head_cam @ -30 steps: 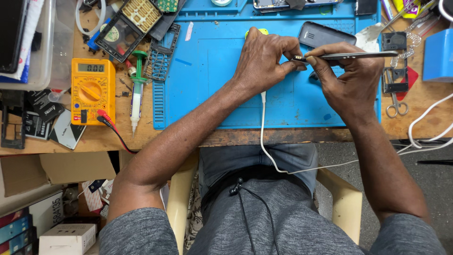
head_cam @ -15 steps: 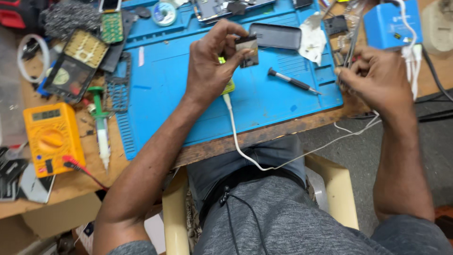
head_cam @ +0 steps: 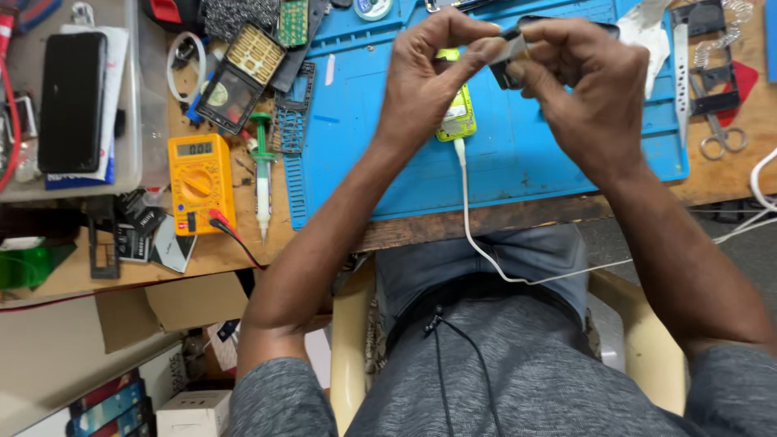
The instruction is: The person disassembles and reassembles a mobile phone using a screwdriver. They remove the back cover, battery, and internal screws, and later replace them while the phone is connected to a charging cable.
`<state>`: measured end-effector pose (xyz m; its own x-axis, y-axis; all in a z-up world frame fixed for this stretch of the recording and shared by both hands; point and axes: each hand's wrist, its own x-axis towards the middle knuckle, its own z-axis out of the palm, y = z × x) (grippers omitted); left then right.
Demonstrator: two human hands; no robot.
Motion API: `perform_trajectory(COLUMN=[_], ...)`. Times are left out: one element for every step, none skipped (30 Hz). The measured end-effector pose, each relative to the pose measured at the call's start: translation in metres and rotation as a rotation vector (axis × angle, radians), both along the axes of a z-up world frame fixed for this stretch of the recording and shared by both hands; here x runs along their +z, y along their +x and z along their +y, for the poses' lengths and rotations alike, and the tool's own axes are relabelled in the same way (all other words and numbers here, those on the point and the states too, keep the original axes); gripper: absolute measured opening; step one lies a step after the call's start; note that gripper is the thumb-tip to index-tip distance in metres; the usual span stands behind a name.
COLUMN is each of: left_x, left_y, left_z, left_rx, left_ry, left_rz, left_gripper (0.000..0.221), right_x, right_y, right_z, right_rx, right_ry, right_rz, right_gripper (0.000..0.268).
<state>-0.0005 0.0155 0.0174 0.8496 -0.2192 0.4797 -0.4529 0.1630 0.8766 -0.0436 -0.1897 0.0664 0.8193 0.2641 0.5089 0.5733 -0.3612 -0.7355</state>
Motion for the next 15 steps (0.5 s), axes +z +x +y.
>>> perform_trajectory(left_x=[0.004, 0.008, 0.010, 0.011, 0.009, 0.008, 0.007, 0.007, 0.006, 0.004, 0.001, -0.002, -0.005, -0.009, -0.013], left_y=[-0.007, -0.020, -0.033, -0.040, -0.047, -0.050, -0.052, -0.051, -0.048, -0.047, -0.046, -0.045, -0.043, -0.042, -0.040], left_z=[0.011, 0.028, 0.036, 0.032, 0.026, 0.019, 0.012, 0.005, 0.001, -0.001, -0.002, -0.003, -0.003, -0.002, -0.002], left_rx=[0.158, 0.318, 0.477, 0.486, 0.492, 0.500, 0.510, 0.521, 0.532, 0.482, 0.432, 0.382, 0.362, 0.340, 0.319], left_ry=[0.274, 0.555, 0.836, 0.901, 0.964, 1.021, 1.048, 1.077, 1.107, 1.066, 1.025, 0.985, 0.931, 0.879, 0.827], left_rz=[-0.121, -0.241, -0.359, -0.288, -0.217, -0.149, -0.150, -0.155, -0.159, -0.115, -0.071, -0.030, -0.004, 0.020, 0.044], left_gripper=[0.031, 0.052, 0.074, 0.087, 0.101, 0.115, 0.114, 0.115, 0.115, 0.111, 0.108, 0.106, 0.104, 0.102, 0.101], right_x=[-0.001, -0.003, -0.004, -0.008, -0.015, -0.024, -0.032, -0.039, -0.043, -0.047, -0.048, -0.047, -0.044, -0.040, -0.035], right_y=[0.005, 0.008, 0.012, 0.016, 0.017, 0.018, 0.020, 0.022, 0.022, 0.019, 0.018, 0.017, 0.015, 0.014, 0.012], right_z=[-0.001, -0.005, -0.011, -0.019, -0.023, -0.025, -0.027, -0.029, -0.031, -0.034, -0.037, -0.038, -0.038, -0.039, -0.038], right_rx=[0.023, 0.045, 0.068, 0.090, 0.146, 0.203, 0.260, 0.298, 0.337, 0.370, 0.366, 0.364, 0.361, 0.353, 0.344], right_ry=[0.050, 0.144, 0.236, 0.326, 0.405, 0.480, 0.556, 0.612, 0.668, 0.727, 0.732, 0.738, 0.744, 0.710, 0.677], right_rz=[0.053, 0.169, 0.285, 0.399, 0.437, 0.469, 0.502, 0.519, 0.537, 0.562, 0.567, 0.570, 0.573, 0.548, 0.522], right_gripper=[0.015, 0.016, 0.017, 0.018, 0.016, 0.015, 0.013, 0.012, 0.012, 0.012, 0.014, 0.017, 0.019, 0.020, 0.020])
